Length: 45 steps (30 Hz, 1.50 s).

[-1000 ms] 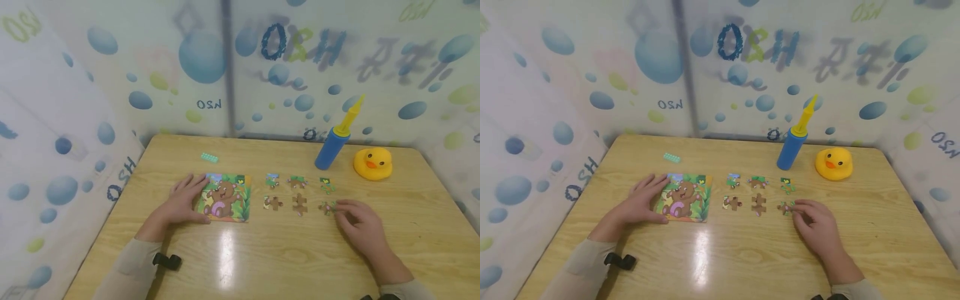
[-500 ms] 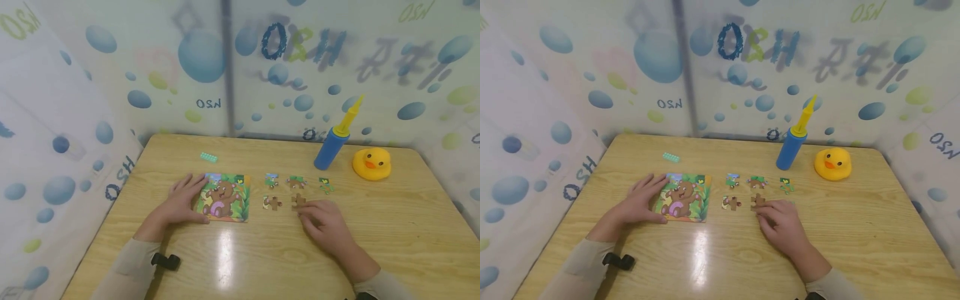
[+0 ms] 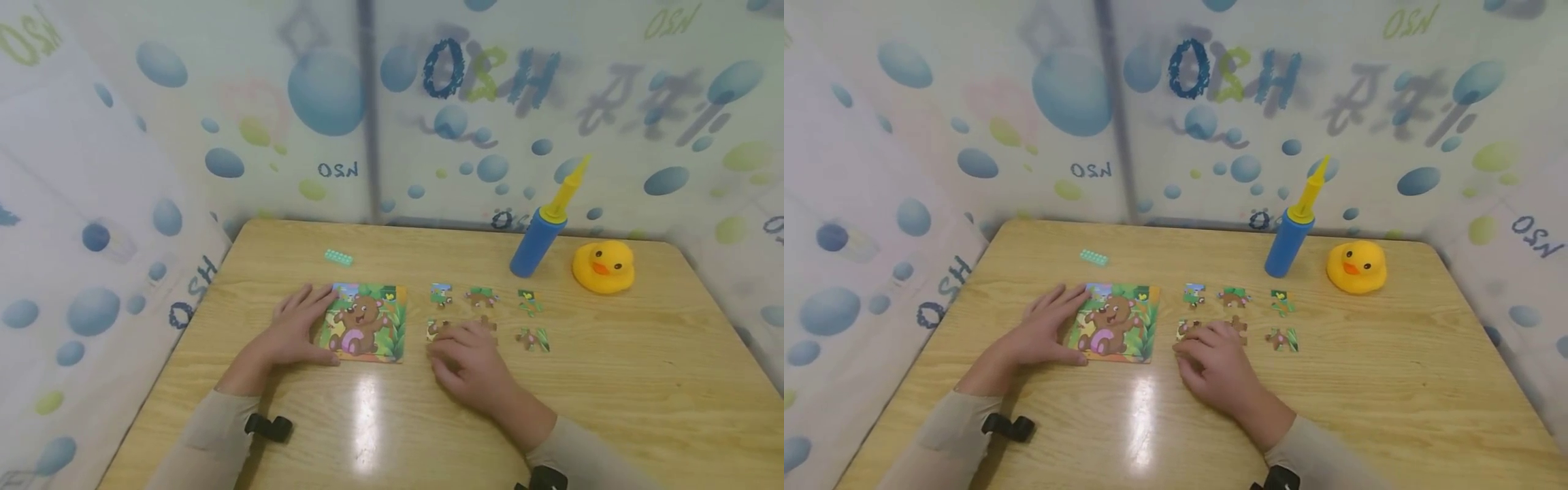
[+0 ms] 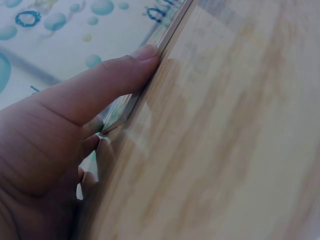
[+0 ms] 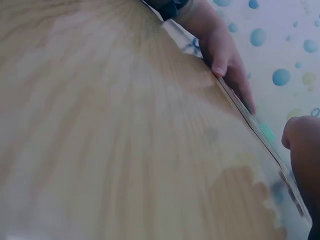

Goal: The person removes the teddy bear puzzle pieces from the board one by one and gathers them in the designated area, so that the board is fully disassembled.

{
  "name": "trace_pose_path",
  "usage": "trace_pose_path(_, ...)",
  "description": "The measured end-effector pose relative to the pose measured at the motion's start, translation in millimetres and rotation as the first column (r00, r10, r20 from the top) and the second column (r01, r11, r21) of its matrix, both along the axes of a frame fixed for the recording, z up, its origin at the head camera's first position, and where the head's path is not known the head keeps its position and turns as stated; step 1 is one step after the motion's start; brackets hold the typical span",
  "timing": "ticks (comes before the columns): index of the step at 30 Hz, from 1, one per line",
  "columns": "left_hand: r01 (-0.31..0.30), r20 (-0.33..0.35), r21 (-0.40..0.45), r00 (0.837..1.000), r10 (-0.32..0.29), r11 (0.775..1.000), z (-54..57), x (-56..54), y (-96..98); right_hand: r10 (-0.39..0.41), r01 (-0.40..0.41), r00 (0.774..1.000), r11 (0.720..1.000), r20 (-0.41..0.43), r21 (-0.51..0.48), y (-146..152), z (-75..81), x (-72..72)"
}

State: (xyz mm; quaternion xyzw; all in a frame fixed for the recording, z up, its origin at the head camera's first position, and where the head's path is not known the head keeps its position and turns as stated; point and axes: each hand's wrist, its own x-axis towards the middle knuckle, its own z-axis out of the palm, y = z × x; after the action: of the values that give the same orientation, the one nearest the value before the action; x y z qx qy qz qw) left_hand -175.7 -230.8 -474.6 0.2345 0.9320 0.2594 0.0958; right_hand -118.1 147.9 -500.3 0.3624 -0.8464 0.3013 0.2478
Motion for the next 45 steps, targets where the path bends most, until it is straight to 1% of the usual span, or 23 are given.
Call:
trace_pose_path(6,-0.012,-0.005,-0.006,1.0,0.012,1.0,-1.4,2.2,-0.9,0.015,-0.016,0.999,0.999,0.03,0.046,-36.3,1.0,-2.7)
trace_pose_path(11,-0.017,-0.003,0.0,1.0,0.017,1.0,-0.9,3.1,-1.1,0.018,-0.021,0.999,0.997,0.04,0.079,-65.5,1.3,-4.9)
trace_pose_path(17,-0.016,-0.012,0.002,1.0,0.016,1.0,-2.1,1.5,-0.1,0.03,-0.031,0.999,0.996,0.012,0.089,-93.5,1.3,-12.2)
trace_pose_path(20,-0.012,-0.012,0.005,1.0,0.012,1.0,-1.8,1.0,0.5,0.024,-0.025,1.0,0.996,0.006,0.088,-104.4,0.7,-16.0)
trace_pose_path(23,-0.009,-0.013,0.017,1.0,0.009,1.0,-1.4,0.8,0.4,0.0,-0.004,1.0,0.993,0.029,0.114,-113.6,0.2,-17.9)
trace_pose_path(28,-0.01,-0.031,0.026,0.999,0.01,1.0,-2.7,0.8,-0.4,-0.048,0.026,0.993,0.98,0.111,0.198,-128.2,4.0,-16.7)
trace_pose_path(31,-0.017,-0.027,0.016,0.999,0.018,1.0,-3.5,1.3,-1.4,-0.09,0.045,0.983,0.963,0.16,0.267,-137.5,8.7,-16.1)
trace_pose_path(33,-0.021,-0.022,0.01,1.0,0.021,1.0,-3.2,1.9,-1.7,-0.131,0.064,0.973,0.943,0.188,0.325,-143.2,10.7,-16.4)
trace_pose_path(35,-0.022,-0.023,0.011,0.999,0.022,1.0,-2.7,2.1,-1.2,-0.173,0.079,0.96,0.921,0.22,0.38,-148.0,12.1,-17.2)
trace_pose_path(37,-0.02,-0.024,0.005,1.0,0.02,1.0,-2.9,1.8,-0.6,-0.209,0.089,0.944,0.905,0.254,0.415,-151.2,12.3,-18.1)
trace_pose_path(39,-0.018,-0.027,0.008,0.999,0.018,1.0,-2.8,1.4,0.1,-0.229,0.091,0.927,0.905,0.296,0.416,-153.3,11.4,-19.5)
trace_pose_path(42,-0.017,-0.028,0.006,0.999,0.017,1.0,-2.0,1.4,0.7,-0.253,0.109,0.898,0.92,0.359,0.377,-155.2,11.2,-20.7)
trace_pose_path(45,-0.014,-0.033,0.013,0.999,0.015,1.0,-1.1,1.2,1.1,-0.266,0.13,0.878,0.933,0.398,0.337,-156.0,11.0,-21.4)
